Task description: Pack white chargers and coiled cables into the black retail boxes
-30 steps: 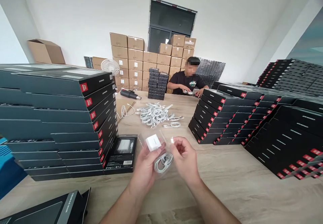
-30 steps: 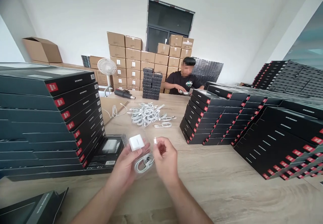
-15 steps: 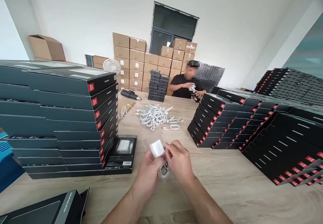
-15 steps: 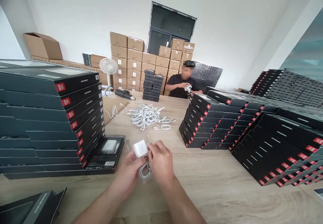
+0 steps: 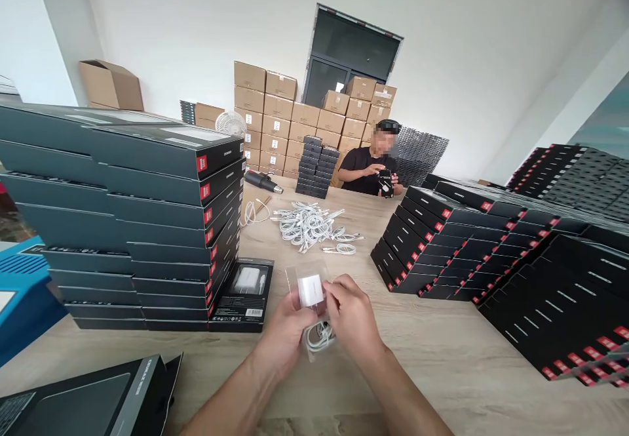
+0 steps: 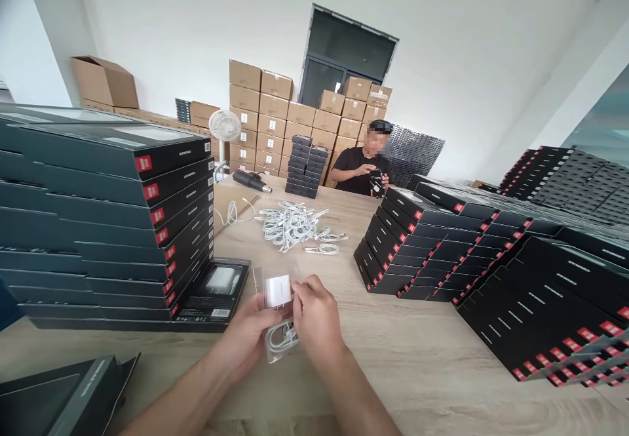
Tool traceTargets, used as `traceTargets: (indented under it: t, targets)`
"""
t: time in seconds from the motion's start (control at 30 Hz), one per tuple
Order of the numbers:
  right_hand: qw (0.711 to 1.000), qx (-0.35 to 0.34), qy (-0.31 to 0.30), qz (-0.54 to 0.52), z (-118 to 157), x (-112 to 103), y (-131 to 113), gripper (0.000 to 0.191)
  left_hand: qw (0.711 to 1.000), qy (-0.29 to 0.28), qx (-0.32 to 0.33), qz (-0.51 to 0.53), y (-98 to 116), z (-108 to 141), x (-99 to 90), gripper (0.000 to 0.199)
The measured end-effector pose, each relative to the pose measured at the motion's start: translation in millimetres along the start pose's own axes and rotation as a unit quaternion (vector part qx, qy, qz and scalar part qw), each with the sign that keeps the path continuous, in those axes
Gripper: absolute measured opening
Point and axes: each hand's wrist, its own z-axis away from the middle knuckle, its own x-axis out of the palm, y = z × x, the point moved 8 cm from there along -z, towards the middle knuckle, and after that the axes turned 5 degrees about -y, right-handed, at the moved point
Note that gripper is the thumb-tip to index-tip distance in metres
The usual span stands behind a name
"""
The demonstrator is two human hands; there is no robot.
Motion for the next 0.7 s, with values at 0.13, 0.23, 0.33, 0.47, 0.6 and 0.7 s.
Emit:
traceTargets:
  t: [0.13,0.23,0.33,0.47,0.6,0.7]
  targets:
    - [1.000,-0.021,0.003,-0.011,3.8,-3.4,-2.6,0.037,0.999,0.018,-0.011,0.027,0.5,0.9,-6.3,0.039]
    - [0.998,-0.001,-0.002,-0.059,6.6,-2.7,7.4,0.040,0.998,0.024,-0.026,0.054,0.2,1.8,-11.5,0.042]
    - [0.986,0.034,-0.048,-0.156,8.5,3.9,21.3,0.038,0.996,0.032,-0.042,0.072,1.9,3.6,-17.0,0.042]
    - [0.974,0.024,-0.082,-0.209,10.4,7.0,24.9,0.040,0.996,0.038,-0.040,0.072,6.0,4.1,-19.2,0.042]
    - [0.982,0.013,-0.052,-0.182,12.3,7.5,20.7,0.045,0.995,0.051,-0.040,0.070,4.1,3.0,-18.0,0.043]
    - [0.989,0.009,-0.026,-0.144,14.1,9.8,15.7,0.048,0.995,0.073,-0.030,0.069,2.2,2.3,-20.9,0.041]
